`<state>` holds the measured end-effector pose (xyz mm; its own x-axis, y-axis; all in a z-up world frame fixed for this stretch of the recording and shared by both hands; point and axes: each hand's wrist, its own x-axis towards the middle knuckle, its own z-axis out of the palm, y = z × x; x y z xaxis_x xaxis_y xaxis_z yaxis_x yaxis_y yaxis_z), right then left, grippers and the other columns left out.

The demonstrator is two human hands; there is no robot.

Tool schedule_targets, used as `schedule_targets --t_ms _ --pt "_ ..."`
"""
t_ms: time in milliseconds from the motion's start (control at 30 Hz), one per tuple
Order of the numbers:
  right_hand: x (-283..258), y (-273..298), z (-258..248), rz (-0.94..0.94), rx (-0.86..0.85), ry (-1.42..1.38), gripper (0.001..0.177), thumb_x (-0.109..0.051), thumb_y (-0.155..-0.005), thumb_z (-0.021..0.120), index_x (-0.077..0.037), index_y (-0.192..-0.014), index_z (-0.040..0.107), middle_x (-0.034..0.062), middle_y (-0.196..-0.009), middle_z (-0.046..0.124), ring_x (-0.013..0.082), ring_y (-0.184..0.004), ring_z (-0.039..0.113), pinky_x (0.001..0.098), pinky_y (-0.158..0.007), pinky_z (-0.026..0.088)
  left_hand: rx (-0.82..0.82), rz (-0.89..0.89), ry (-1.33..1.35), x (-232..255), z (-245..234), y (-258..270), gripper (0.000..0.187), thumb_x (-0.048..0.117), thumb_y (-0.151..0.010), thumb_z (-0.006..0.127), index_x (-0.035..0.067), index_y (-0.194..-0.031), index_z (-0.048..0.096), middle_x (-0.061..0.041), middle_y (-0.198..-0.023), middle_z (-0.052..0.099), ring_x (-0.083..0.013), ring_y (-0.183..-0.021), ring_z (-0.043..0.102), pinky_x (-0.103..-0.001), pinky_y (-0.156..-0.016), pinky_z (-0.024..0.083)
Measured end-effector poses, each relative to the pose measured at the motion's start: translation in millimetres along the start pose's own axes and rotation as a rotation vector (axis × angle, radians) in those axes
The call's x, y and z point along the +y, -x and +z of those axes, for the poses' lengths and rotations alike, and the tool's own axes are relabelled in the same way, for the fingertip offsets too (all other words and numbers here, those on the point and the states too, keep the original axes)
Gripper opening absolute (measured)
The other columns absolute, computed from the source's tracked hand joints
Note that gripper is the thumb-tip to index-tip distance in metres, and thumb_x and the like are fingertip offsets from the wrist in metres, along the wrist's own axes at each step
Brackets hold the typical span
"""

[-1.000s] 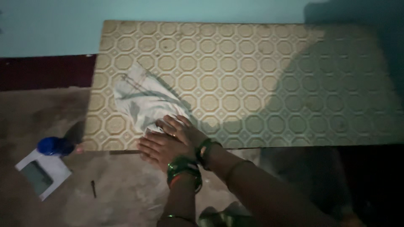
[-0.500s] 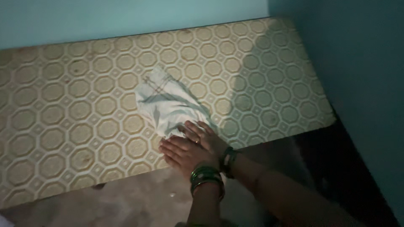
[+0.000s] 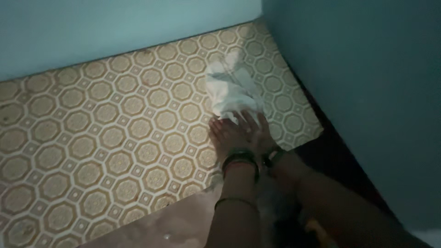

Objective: The person wipes a small table surface with a dark cloth and then folds a light-colored cloth on the same surface.

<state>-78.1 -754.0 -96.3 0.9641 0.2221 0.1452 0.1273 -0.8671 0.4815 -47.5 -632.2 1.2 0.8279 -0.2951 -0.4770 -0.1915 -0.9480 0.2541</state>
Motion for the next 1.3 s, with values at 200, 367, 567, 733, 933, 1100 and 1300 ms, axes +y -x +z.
schedule_targets --t_ms 200,367,567,733,933,1100,1300 --pt "35.8 7.6 -25.1 0.258 -0.541 -0.269 0.088 -0.069 -0.090 0.042 -0.030 -0.163 0.011 0.0049 -0.171 0.004 0.0332 -0.156 0.002 0.0678 -0.116 0.004 -0.116 0.283 -0.058 14.7 -3.2 -4.9 0.114 0.079 -0.089 0.042 0.003 -0.162 0.000 -0.019 -0.171 -0.003 -0.0358 -0.159 -0.007 -0.050 -0.127 -0.004" --pt "59.6 22.9 -41.2 0.729 -0.448 -0.476 0.078 -0.062 -0.097 0.037 -0.030 -0.164 0.013 0.0072 -0.172 0.007 0.0370 -0.157 0.006 0.0640 -0.118 0.008 0.024 0.318 -0.127 -42.2 -2.5 -9.9 0.110 0.075 -0.092 0.047 0.000 -0.162 0.006 -0.021 -0.170 0.001 -0.0365 -0.157 -0.003 -0.053 -0.125 0.000" --pt "-25.3 -12.5 -65.9 0.704 -0.463 -0.460 0.077 -0.064 -0.100 0.036 -0.023 -0.163 0.021 0.0107 -0.171 0.013 0.0428 -0.153 0.011 0.0646 -0.119 0.006 0.126 0.059 -0.034 -148.4 -31.4 2.1 0.105 0.072 -0.089 0.052 0.014 -0.164 0.007 -0.016 -0.171 -0.005 -0.0336 -0.158 -0.008 -0.057 -0.124 -0.002" --pt "-38.5 -35.1 -62.9 0.303 -0.216 -0.518 0.074 -0.062 -0.099 0.038 -0.023 -0.162 0.030 0.0116 -0.170 0.020 0.0399 -0.155 0.015 0.0640 -0.121 0.007 0.037 -0.166 -0.034 -190.9 -77.6 11.1 0.126 0.077 -0.077 0.066 0.018 -0.163 -0.004 -0.019 -0.170 -0.015 -0.0382 -0.156 -0.016 -0.065 -0.120 -0.003" --pt "-31.8 -85.5 -70.8 0.613 -0.284 -0.546 0.076 -0.065 -0.096 0.039 -0.024 -0.160 0.029 0.0104 -0.166 0.022 0.0423 -0.152 0.014 0.0655 -0.116 0.004 -0.072 -0.213 -0.098 -194.2 -102.6 14.9 0.160 0.077 -0.056 0.089 0.013 -0.165 -0.009 -0.022 -0.170 -0.015 -0.0424 -0.156 -0.015 -0.067 -0.122 0.004" --pt "-76.0 -129.2 -80.7 -0.005 -0.141 -0.559 0.076 -0.070 -0.097 0.047 -0.029 -0.159 0.034 0.0092 -0.168 0.028 0.0416 -0.155 0.018 0.0657 -0.121 0.006 -0.113 -0.223 -0.055 -195.2 -113.0 13.8 0.166 0.072 -0.048 0.096 0.016 -0.164 -0.009 -0.019 -0.171 -0.018 -0.0404 -0.156 -0.018 -0.066 -0.123 0.004" --pt "-15.7 -164.8 -42.3 0.471 -0.245 -0.459 0.094 -0.065 -0.080 0.055 -0.028 -0.161 0.026 0.0103 -0.171 0.015 0.0424 -0.155 0.012 0.0681 -0.116 0.008 -0.179 -0.232 -0.037 -195.8 -117.3 10.2 0.169 0.069 -0.049 0.098 0.016 -0.164 -0.013 -0.019 -0.170 -0.020 -0.0401 -0.156 -0.021 -0.066 -0.122 0.002"
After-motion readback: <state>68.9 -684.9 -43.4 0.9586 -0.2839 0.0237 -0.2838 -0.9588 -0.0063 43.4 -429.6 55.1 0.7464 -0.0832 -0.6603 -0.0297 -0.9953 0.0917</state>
